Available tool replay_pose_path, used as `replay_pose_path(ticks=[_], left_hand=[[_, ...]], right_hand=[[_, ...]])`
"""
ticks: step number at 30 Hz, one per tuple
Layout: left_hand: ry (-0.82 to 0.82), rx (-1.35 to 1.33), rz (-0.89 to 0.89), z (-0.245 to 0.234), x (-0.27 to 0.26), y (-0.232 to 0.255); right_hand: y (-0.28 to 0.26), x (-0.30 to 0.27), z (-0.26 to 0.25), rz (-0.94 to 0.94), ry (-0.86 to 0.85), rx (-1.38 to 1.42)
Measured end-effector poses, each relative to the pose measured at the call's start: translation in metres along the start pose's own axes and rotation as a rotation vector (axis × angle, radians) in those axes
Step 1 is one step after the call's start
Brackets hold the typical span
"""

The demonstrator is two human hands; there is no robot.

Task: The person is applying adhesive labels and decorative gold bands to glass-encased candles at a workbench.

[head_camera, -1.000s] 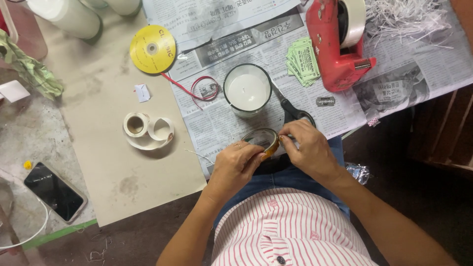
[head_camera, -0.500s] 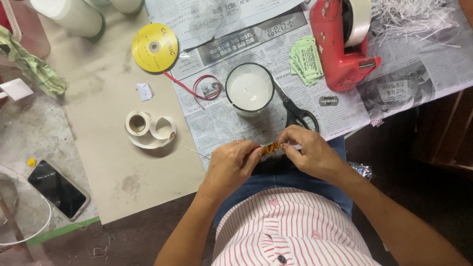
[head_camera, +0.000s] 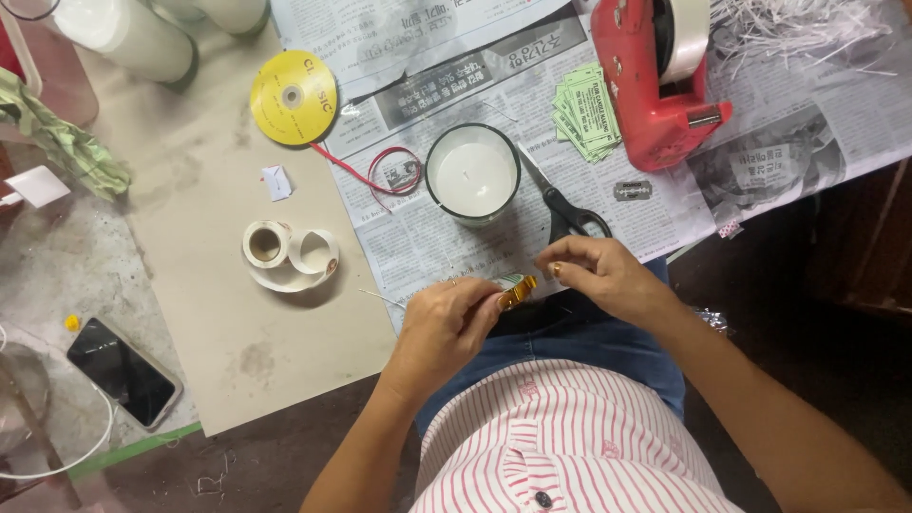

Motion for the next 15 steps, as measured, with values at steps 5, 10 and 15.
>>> replay_pose_path(ticks=[5, 10, 15], left_hand=[[0.038, 0.014, -0.047, 0.005, -0.001, -0.009], [0.055, 0.08, -0.052, 0.009, -0.002, -0.007], [0.067, 0.08, -0.01, 0.007, -0.004, -0.001]], right_hand=[[0.005, -0.02, 0.021, -0.057, 0.127, 0.078], [0.005, -0.023, 0.036, -0.119, 0.212, 0.089], [0.017, -0.02, 0.038, 0.062, 0.277, 0.42]])
Point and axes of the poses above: each hand's wrist, its own x-axis towards the middle knuckle, its own z-axis out of the palm, y = z × x, the point moved 5 cm from there along x, towards the middle knuckle, and after that the axes turned 1 degree about x, right-handed, at the moved point
